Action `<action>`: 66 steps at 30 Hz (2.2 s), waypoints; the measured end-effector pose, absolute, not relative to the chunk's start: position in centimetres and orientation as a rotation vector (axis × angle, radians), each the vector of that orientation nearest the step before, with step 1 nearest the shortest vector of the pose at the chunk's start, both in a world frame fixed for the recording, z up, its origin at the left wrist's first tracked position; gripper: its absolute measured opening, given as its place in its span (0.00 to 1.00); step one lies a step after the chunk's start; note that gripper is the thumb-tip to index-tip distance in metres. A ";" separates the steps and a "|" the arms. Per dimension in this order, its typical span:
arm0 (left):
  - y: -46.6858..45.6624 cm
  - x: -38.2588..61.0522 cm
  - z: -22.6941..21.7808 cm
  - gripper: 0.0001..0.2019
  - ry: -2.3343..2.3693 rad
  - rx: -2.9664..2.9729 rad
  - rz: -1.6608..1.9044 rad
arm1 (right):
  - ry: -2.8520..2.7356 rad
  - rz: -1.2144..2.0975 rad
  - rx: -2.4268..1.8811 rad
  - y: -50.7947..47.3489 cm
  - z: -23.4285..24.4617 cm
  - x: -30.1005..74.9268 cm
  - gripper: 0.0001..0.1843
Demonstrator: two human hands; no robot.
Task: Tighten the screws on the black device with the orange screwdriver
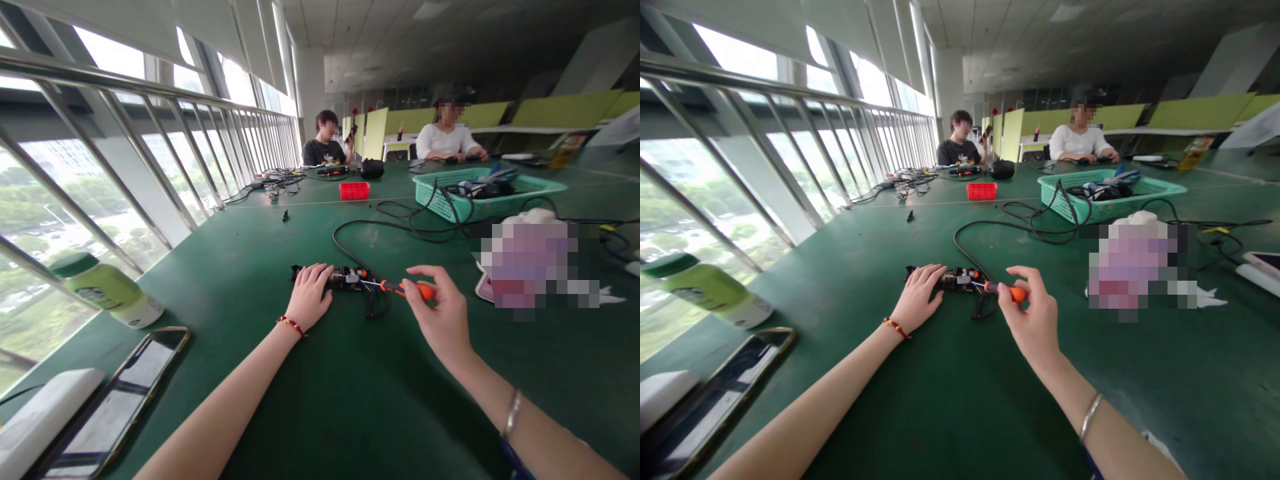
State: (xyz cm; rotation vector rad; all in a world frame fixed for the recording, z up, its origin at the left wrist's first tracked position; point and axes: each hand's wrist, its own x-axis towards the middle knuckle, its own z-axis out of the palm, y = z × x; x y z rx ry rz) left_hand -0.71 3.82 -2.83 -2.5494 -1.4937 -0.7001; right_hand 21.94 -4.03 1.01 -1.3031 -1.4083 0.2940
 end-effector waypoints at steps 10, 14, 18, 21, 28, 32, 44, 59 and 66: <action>3.8 -0.7 -2.7 0.23 -1.495 -2.563 -0.719 | -1.457 0.174 -1.292 -3.7 0.6 22.2 0.10; 3.9 -0.8 -2.7 0.24 -1.492 -2.573 -0.730 | -1.439 0.108 -1.208 -3.6 0.3 22.2 0.13; 3.9 -0.8 -2.7 0.23 -1.492 -2.576 -0.725 | -1.428 0.149 -1.241 -3.6 0.2 22.2 0.13; 3.9 -0.8 -2.8 0.23 -1.491 -2.576 -0.713 | -1.438 0.183 -1.295 -3.6 0.2 22.1 0.10; 3.9 -0.7 -2.8 0.24 -1.479 -2.561 -0.702 | -1.438 0.113 -1.203 -3.5 0.0 22.2 0.13; 3.8 -0.7 -2.8 0.24 -1.486 -2.555 -0.689 | -1.467 0.165 -1.271 -3.6 0.3 22.1 0.08; 3.8 -0.6 -2.8 0.24 -1.497 -2.557 -0.668 | -1.451 0.138 -1.237 -3.8 0.3 21.9 0.11; 3.8 -0.6 -3.0 0.24 -1.487 -2.555 -0.695 | -1.423 0.101 -1.192 -3.6 0.3 22.0 0.13; 3.9 -0.6 -3.0 0.24 -1.485 -2.549 -0.695 | -1.427 0.080 -1.173 -3.7 0.3 22.0 0.14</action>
